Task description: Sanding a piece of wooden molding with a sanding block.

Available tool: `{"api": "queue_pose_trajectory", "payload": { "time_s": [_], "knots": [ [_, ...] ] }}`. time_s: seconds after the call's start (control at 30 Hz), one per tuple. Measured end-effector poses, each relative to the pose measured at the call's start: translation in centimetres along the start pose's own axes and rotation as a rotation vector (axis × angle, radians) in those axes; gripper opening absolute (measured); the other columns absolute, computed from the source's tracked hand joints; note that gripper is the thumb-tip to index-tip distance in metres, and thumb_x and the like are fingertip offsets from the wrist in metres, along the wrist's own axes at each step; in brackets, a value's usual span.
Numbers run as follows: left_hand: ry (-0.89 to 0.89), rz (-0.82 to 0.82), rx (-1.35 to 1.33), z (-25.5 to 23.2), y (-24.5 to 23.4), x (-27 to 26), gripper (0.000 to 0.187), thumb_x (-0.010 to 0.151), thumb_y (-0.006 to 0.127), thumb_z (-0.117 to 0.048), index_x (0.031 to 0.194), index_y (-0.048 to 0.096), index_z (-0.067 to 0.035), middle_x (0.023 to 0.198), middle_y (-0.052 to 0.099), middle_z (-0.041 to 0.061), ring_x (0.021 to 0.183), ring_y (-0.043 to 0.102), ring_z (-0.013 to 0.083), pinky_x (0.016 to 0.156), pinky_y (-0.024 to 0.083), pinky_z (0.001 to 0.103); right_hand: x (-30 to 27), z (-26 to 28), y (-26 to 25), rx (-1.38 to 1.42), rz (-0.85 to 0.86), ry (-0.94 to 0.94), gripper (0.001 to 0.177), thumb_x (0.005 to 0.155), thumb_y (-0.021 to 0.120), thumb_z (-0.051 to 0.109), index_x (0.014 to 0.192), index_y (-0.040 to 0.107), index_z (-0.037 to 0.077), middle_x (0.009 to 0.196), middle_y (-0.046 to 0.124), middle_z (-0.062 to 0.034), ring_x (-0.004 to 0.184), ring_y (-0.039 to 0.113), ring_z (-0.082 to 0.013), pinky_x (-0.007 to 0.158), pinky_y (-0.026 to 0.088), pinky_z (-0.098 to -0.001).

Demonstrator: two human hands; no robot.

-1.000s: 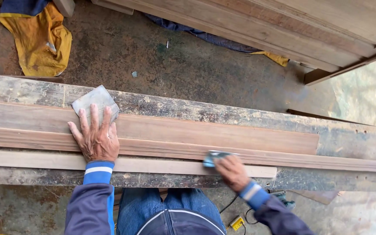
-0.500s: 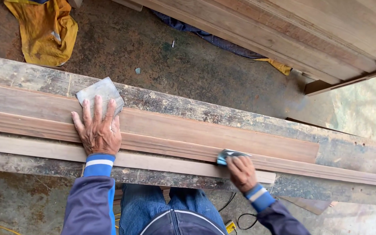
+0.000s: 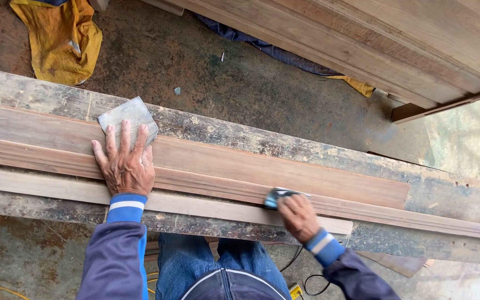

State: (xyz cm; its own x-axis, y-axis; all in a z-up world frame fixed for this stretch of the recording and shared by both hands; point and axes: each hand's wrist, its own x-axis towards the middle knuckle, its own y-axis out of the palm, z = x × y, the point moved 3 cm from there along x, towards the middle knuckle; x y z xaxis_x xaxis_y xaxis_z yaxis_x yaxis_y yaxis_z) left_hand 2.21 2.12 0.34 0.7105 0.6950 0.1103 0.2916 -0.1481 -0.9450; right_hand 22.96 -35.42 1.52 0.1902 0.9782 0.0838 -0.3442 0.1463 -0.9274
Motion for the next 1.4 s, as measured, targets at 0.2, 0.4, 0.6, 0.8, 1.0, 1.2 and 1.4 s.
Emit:
{"api": "queue_pose_trajectory", "payload": {
  "time_s": [0.2,0.4,0.6,0.8,1.0,1.2,1.4],
  "knots": [
    [0.001,0.004,0.008,0.2,0.2,-0.1,0.051,0.102,0.064,-0.026,0.152,0.059,-0.022,0.168,0.042,0.014,0.156,0.031,0.0430,0.125,0.016,0.069,8.5,7.0,4.7,-0.026,0.087,-0.179,0.028,0.084,0.060,0.005,0.111,0.065,0.004,0.106,0.058,-0.0100,0.091,0.055,-0.0230,0.081,0.047,-0.0380],
    [0.003,0.006,-0.016,0.3,0.1,0.0,0.051,0.101,0.064,-0.027,0.151,0.060,-0.022,0.167,0.042,0.014,0.156,0.031,0.0430,0.124,0.016,0.069,-1.5,-0.7,0.1,0.027,0.061,-0.080,0.031,0.081,0.061,0.006,0.111,0.066,0.004,0.110,0.061,-0.0114,0.097,0.059,-0.0273,0.085,0.050,-0.0430],
    [-0.003,0.013,-0.014,0.1,0.1,0.0,0.050,0.101,0.064,-0.026,0.151,0.060,-0.022,0.168,0.042,0.014,0.157,0.031,0.0426,0.125,0.016,0.069,-6.3,-4.0,-1.4,-0.138,0.085,0.045,0.028,0.082,0.062,0.001,0.110,0.064,-0.002,0.098,0.062,-0.0115,0.087,0.059,-0.0266,0.076,0.049,-0.0420],
    [-0.006,0.019,-0.003,0.2,0.0,0.0,0.050,0.102,0.064,-0.026,0.152,0.060,-0.021,0.169,0.042,0.014,0.158,0.030,0.0432,0.125,0.015,0.070,3.7,3.0,3.2,0.026,0.137,-0.115,0.031,0.082,0.059,0.006,0.112,0.064,0.002,0.109,0.060,-0.0136,0.095,0.057,-0.0272,0.084,0.049,-0.0429],
    [-0.008,0.019,-0.029,0.3,0.1,0.0,0.050,0.101,0.064,-0.027,0.150,0.060,-0.021,0.168,0.042,0.015,0.157,0.029,0.0439,0.125,0.015,0.070,-4.6,-2.5,-1.7,-0.060,0.089,-0.036,0.039,0.076,0.058,0.002,0.115,0.064,0.000,0.102,0.061,-0.0117,0.093,0.059,-0.0260,0.082,0.050,-0.0421],
    [-0.010,0.016,-0.021,-0.1,-0.1,0.0,0.052,0.101,0.063,-0.026,0.153,0.059,-0.021,0.168,0.042,0.015,0.157,0.029,0.0433,0.125,0.015,0.070,-7.6,-4.2,1.7,-0.163,0.059,0.160,0.028,0.085,0.058,-0.008,0.111,0.065,0.001,0.092,0.061,-0.0095,0.083,0.057,-0.0218,0.076,0.050,-0.0394],
    [-0.008,0.017,0.003,0.0,-0.1,-0.1,0.050,0.101,0.064,-0.026,0.152,0.059,-0.022,0.168,0.043,0.014,0.157,0.030,0.0431,0.125,0.015,0.069,1.1,1.1,0.1,0.027,-0.011,-0.028,0.037,0.077,0.059,0.001,0.113,0.064,-0.002,0.093,0.060,-0.0114,0.082,0.056,-0.0256,0.072,0.048,-0.0401]
  ]
}}
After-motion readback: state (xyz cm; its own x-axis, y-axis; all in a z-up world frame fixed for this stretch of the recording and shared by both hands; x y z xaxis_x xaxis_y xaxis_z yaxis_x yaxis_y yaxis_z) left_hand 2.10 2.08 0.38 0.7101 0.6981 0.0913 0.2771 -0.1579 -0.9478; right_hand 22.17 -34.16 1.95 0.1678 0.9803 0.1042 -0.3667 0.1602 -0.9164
